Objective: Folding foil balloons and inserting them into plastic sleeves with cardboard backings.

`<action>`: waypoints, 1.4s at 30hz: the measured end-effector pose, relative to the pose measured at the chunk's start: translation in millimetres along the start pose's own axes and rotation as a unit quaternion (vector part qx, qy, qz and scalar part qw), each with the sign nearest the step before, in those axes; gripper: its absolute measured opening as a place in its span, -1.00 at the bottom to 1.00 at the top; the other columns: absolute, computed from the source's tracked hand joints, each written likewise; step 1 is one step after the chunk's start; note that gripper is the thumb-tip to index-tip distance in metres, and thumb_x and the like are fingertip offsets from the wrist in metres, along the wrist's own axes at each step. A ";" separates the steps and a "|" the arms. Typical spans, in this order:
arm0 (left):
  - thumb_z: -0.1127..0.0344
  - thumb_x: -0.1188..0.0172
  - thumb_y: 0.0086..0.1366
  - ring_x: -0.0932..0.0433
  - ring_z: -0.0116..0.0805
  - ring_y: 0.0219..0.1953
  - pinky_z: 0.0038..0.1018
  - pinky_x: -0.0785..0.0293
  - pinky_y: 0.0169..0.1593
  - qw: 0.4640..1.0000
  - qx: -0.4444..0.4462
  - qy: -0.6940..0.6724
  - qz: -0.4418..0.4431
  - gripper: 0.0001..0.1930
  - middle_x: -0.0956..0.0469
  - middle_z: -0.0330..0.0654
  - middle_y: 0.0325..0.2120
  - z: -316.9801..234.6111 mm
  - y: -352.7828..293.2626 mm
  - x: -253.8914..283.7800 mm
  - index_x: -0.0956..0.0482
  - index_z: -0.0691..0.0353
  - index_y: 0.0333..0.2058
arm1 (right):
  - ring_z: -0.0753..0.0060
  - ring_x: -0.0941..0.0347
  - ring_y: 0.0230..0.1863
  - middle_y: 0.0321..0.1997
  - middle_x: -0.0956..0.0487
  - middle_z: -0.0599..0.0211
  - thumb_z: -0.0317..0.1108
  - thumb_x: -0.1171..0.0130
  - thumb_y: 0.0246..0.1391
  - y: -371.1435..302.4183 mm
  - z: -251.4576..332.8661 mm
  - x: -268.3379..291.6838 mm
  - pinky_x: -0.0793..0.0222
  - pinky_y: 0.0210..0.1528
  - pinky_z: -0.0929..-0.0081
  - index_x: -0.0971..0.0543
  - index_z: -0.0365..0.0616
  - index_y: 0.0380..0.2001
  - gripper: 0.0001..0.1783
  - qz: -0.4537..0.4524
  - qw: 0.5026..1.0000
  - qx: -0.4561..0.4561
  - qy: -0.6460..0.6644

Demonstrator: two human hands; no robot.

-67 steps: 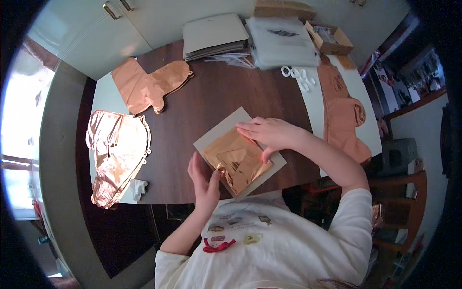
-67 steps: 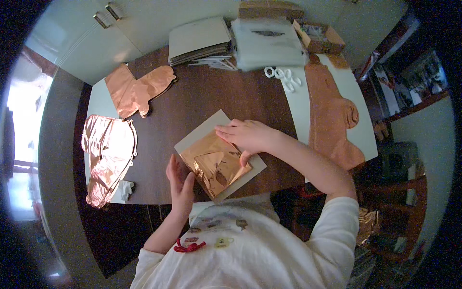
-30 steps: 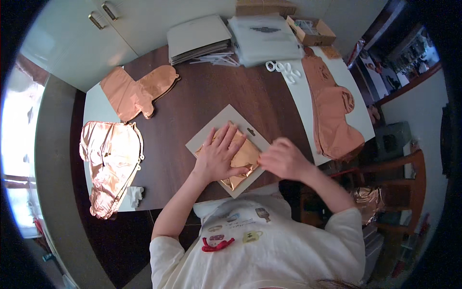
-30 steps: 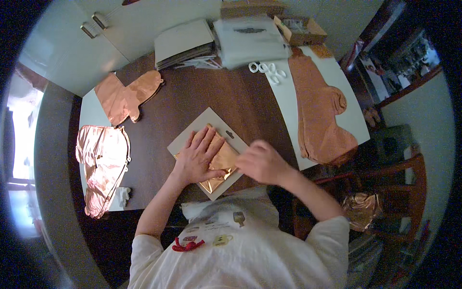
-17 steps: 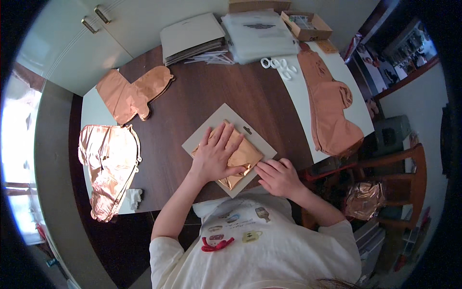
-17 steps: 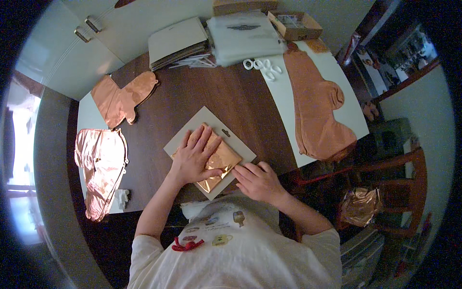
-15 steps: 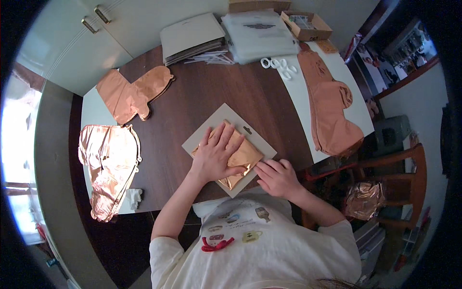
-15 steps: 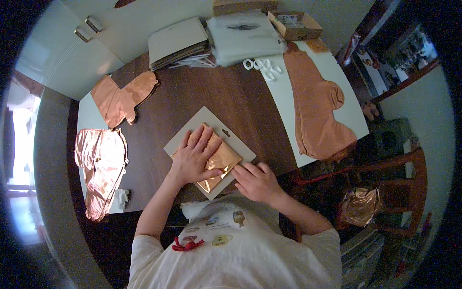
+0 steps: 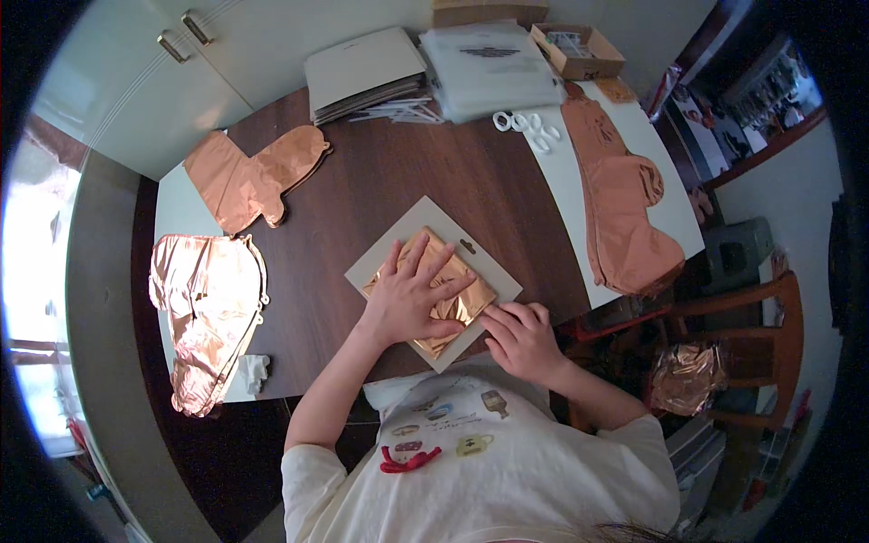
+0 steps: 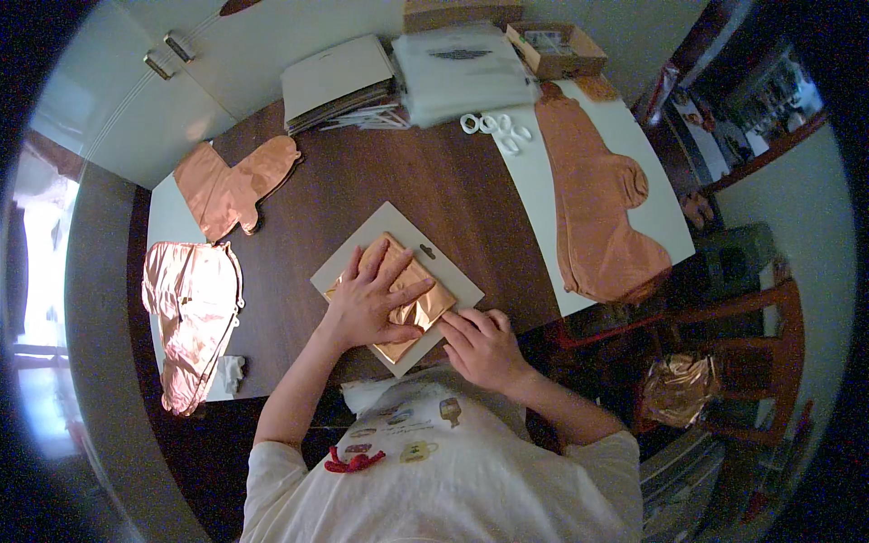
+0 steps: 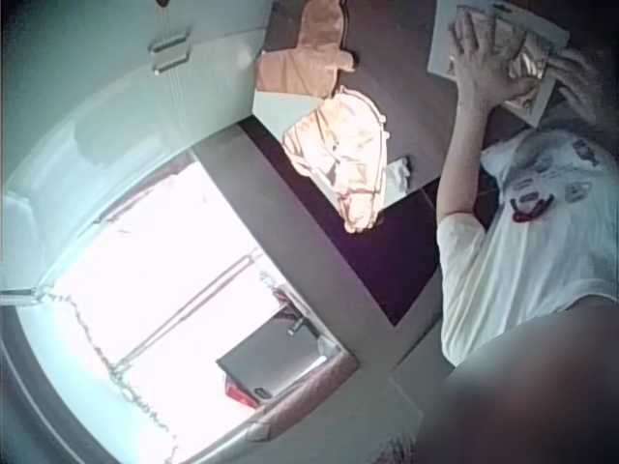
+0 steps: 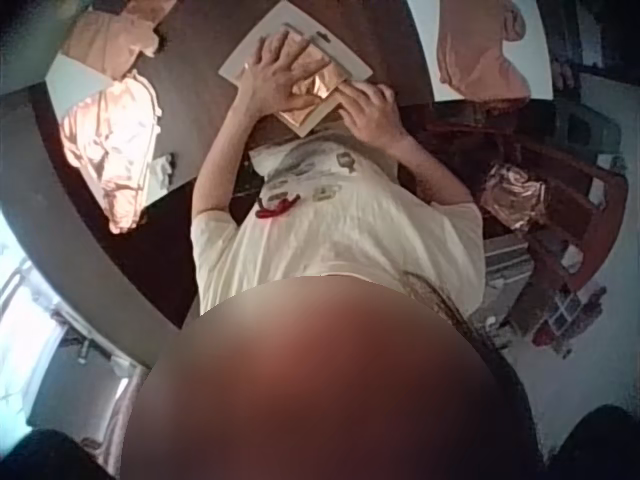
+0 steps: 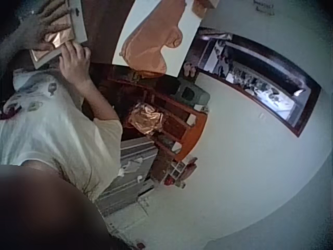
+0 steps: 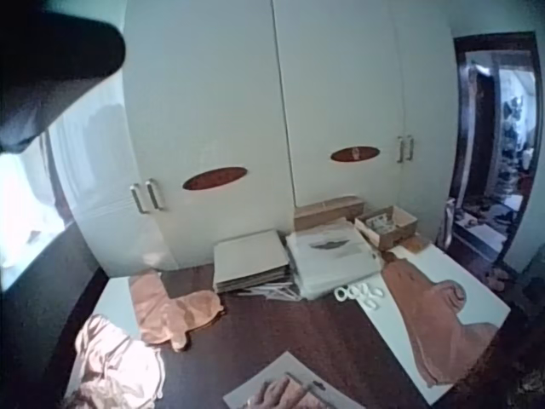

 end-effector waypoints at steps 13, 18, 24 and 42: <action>-0.46 -0.09 -0.10 0.08 0.05 0.33 0.12 0.24 0.27 1.000 -0.001 -0.012 -0.006 -0.21 -0.14 -0.19 0.24 2.3 -1.0 -5.6 -0.35 -0.32 0.13 | 0.33 -0.33 0.13 0.08 -0.45 0.26 -0.26 -0.13 -0.06 17.6 -16.4 6.2 -0.14 0.22 0.27 -0.49 -0.20 -0.04 -0.54 0.033 0.995 0.087 0.041; -0.47 -0.08 -0.14 0.03 -0.06 0.33 0.01 0.22 0.31 0.999 0.043 -0.008 0.011 0.01 -0.09 -0.05 0.26 6.2 -1.1 -6.1 -0.19 0.06 0.22 | 0.33 -0.38 0.09 0.03 -0.49 0.25 -0.27 -0.13 -0.07 19.4 -18.8 9.0 -0.14 0.22 0.23 -0.52 -0.21 -0.08 -0.57 0.015 0.995 0.087 0.047; -0.53 -0.08 -0.21 0.04 -0.08 0.34 -0.05 0.23 0.32 0.998 0.063 -0.002 0.012 0.20 -0.05 0.11 0.25 9.1 -1.4 -4.3 -0.08 0.38 0.22 | 0.46 -0.42 -0.04 -0.10 -0.55 0.45 -0.29 -0.15 -0.06 41.0 -35.5 12.9 -0.20 0.12 0.29 -0.59 -0.08 -0.27 -0.75 0.014 0.992 0.100 0.078; -0.55 -0.08 -0.25 0.03 -0.02 0.33 -0.02 0.27 0.32 0.997 0.070 -0.010 -0.003 0.24 -0.01 0.12 0.27 9.5 -3.2 -2.1 -0.02 0.29 0.26 | 0.26 0.08 0.37 0.35 -0.12 0.35 0.32 -0.29 -0.57 139.2 -46.6 -27.2 0.06 0.25 0.17 -0.31 -0.12 0.16 0.16 0.314 0.919 0.236 -0.031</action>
Point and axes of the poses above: each hand's wrist, its own y-axis towards the middle knuckle, its own x-axis out of the back of the hand, z = x × y, the point moved 6 cm from there along y, towards the middle knuckle
